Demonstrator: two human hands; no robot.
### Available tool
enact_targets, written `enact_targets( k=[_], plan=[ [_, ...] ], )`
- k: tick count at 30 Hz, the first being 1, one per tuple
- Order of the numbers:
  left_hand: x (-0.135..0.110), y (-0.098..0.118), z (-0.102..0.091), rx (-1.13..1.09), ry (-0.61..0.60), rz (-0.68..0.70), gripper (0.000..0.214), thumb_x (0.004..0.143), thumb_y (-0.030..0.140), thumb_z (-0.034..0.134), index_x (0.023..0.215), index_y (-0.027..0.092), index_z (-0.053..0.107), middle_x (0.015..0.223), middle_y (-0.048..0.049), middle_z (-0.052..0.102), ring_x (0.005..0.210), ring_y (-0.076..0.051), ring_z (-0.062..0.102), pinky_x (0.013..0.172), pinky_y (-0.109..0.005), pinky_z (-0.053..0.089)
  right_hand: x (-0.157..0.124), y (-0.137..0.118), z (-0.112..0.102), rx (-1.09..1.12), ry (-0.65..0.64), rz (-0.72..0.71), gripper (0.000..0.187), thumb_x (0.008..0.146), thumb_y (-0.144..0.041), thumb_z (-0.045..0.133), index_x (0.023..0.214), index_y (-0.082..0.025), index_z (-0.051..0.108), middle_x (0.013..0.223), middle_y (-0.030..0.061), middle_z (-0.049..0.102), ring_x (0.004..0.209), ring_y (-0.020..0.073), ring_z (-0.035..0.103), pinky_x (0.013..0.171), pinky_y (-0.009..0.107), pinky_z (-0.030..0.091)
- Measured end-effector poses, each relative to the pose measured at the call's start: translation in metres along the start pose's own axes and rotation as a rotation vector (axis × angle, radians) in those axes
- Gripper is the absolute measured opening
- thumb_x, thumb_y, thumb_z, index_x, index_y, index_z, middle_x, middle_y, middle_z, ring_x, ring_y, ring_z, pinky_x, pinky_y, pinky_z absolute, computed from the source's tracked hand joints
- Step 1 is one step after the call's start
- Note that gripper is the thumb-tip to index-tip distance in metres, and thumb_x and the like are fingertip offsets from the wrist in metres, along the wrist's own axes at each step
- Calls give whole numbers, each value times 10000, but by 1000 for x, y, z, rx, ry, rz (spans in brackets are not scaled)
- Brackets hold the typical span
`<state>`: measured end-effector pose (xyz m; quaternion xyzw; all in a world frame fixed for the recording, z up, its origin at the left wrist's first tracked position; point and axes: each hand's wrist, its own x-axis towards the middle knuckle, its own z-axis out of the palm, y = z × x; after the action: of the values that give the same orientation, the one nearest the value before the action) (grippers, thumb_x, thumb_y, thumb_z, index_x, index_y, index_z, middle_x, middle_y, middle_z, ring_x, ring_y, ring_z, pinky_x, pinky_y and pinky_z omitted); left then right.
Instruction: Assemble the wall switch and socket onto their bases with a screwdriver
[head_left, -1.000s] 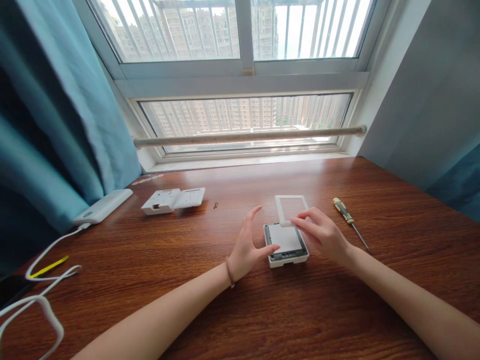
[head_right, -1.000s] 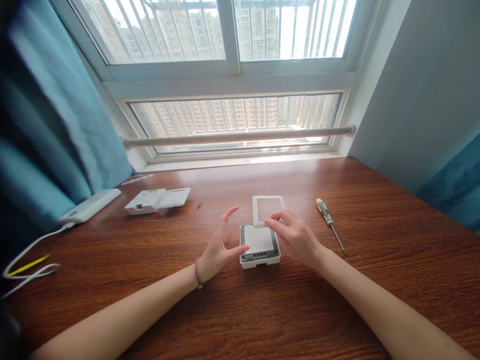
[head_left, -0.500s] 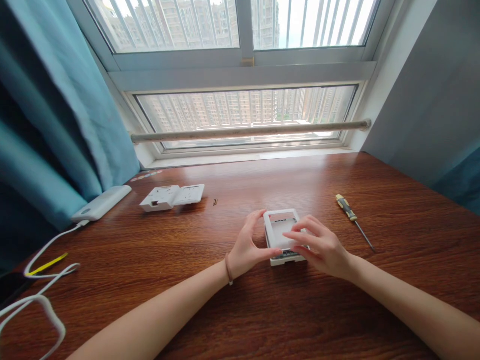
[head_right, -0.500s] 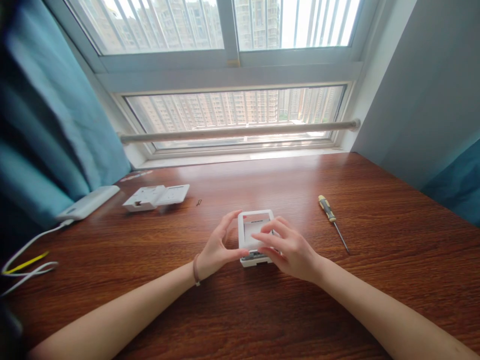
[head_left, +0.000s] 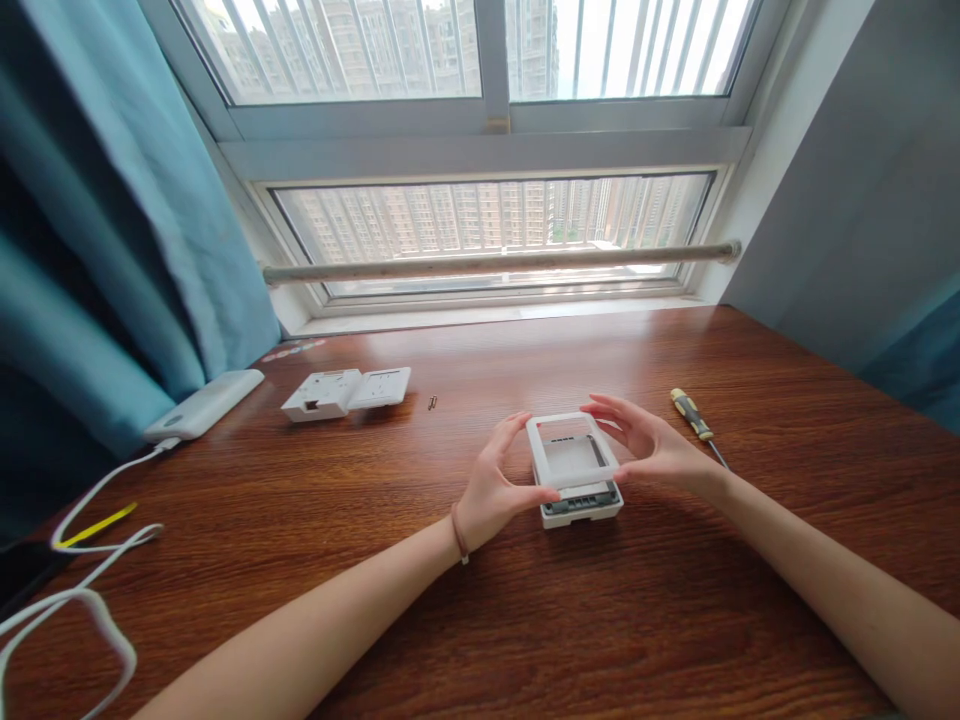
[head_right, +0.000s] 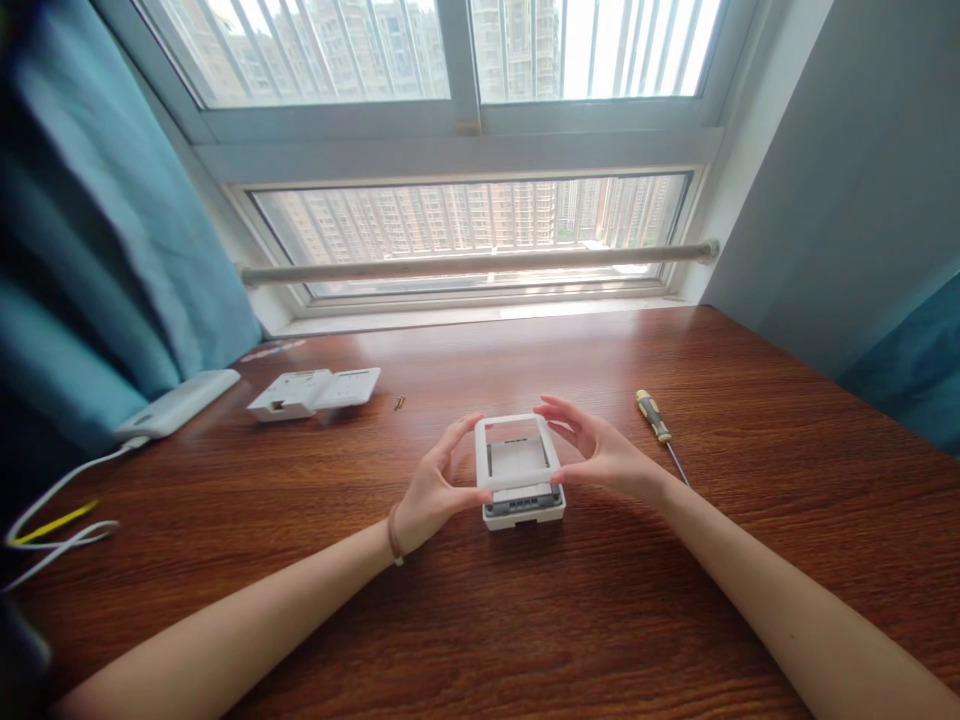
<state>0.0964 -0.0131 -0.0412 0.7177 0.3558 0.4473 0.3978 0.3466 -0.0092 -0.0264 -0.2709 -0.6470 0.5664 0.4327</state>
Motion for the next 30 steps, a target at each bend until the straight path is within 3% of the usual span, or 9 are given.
enact_targets(
  k=[3, 13, 17, 24, 30],
  plan=[
    [2, -2, 0, -50, -45, -30, 837, 542, 331, 787, 1260, 184, 382, 1342, -118, 389, 1278, -287, 306, 1094, -427, 181, 1, 1, -1, 6, 6, 8, 834, 568, -216, 799, 1289, -289, 387, 1324, 73, 435, 1263, 229, 340, 1085, 432, 214],
    [13, -13, -8, -165, -374, -56, 872, 436, 360, 823, 1140, 241, 323, 1322, -128, 321, 1306, -273, 238, 1075, -491, 133, -3, -1, 4, -138, -75, 55, 893, 532, -235, 816, 1301, -257, 362, 1318, 91, 396, 1262, 226, 330, 1079, 424, 212],
    [13, -8, -9, -90, -433, -1, 854, 462, 316, 820, 1128, 239, 292, 1298, -131, 337, 1331, -281, 165, 1077, -498, 120, -3, -3, 2, -238, -122, 42, 908, 534, -243, 813, 1313, -267, 346, 1305, 77, 376, 1261, 225, 322, 1077, 407, 207],
    [13, 2, -6, -128, -492, -10, 826, 517, 269, 796, 1125, 226, 239, 1279, -136, 311, 1242, -262, 343, 1041, -446, 261, -3, -9, -2, -491, -187, 69, 897, 554, -321, 794, 1324, -268, 337, 1256, 66, 362, 1243, 245, 318, 1070, 439, 199],
    [12, 5, -8, -58, -491, -40, 841, 529, 289, 788, 1146, 213, 221, 1264, -142, 341, 1237, -271, 343, 1039, -451, 259, -2, -4, -4, -420, -220, 85, 839, 583, -324, 778, 1309, -258, 362, 1216, 56, 331, 1245, 237, 316, 1073, 408, 228]
  ],
)
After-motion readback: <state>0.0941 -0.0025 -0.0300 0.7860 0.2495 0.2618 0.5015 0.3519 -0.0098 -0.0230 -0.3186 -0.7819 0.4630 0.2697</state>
